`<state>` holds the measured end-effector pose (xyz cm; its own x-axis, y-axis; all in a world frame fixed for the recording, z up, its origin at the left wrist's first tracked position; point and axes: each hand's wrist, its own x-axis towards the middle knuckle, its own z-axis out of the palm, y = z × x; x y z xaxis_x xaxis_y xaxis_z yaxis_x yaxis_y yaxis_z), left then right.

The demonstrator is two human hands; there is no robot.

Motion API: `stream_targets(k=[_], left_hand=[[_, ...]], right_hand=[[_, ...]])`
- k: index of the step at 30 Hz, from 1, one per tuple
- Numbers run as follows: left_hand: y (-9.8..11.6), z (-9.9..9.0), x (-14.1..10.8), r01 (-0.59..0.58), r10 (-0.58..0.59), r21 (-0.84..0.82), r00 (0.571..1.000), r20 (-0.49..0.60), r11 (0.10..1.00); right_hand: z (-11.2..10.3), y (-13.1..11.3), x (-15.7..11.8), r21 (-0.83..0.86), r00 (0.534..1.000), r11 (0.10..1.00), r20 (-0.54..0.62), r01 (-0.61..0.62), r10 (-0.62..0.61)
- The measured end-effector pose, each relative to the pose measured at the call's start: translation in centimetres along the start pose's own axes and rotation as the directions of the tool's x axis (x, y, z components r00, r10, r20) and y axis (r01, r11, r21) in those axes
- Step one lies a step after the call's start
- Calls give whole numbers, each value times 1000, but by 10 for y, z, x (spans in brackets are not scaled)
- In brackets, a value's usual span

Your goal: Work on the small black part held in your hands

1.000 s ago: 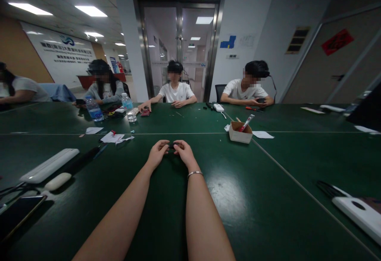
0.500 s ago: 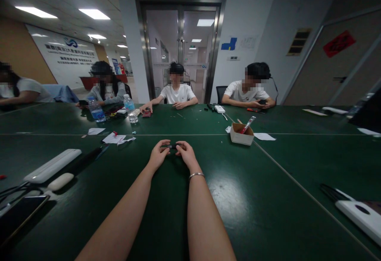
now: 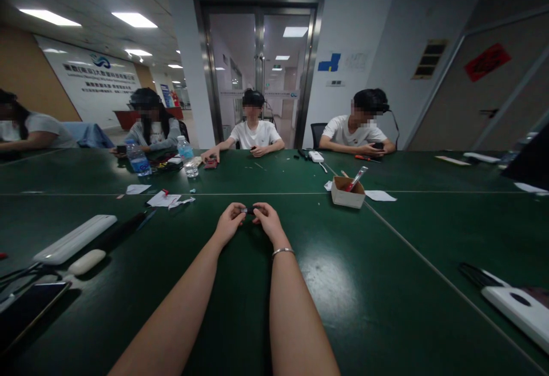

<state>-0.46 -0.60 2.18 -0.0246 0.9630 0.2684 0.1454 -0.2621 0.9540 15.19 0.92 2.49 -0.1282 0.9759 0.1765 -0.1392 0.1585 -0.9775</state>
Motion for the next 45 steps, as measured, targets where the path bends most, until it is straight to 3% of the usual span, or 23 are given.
stream_targets(k=[14,22,27,37,45], left_hand=[[6,-2,-2,118,-120,63,992,29,991],[-2,1,2,45,-45,-60,999,0,997],[-2,1,2,3,-2,-43,1000,22,999],[0,-1,2,85,-86,42,996,29,996],[1,-1,0,83,-85,55,996,35,995]], right_hand=[[-1,3,1,-10,999,1000,32,7,-7],[-1,4,2,11,1000,1000,10,-7,7],[-1,3,2,14,1000,1000,8,-9,9],[-1,1,1,-11,1000,1000,21,-6,7],[-1,1,0,-22,1000,1000,4,-2,2]])
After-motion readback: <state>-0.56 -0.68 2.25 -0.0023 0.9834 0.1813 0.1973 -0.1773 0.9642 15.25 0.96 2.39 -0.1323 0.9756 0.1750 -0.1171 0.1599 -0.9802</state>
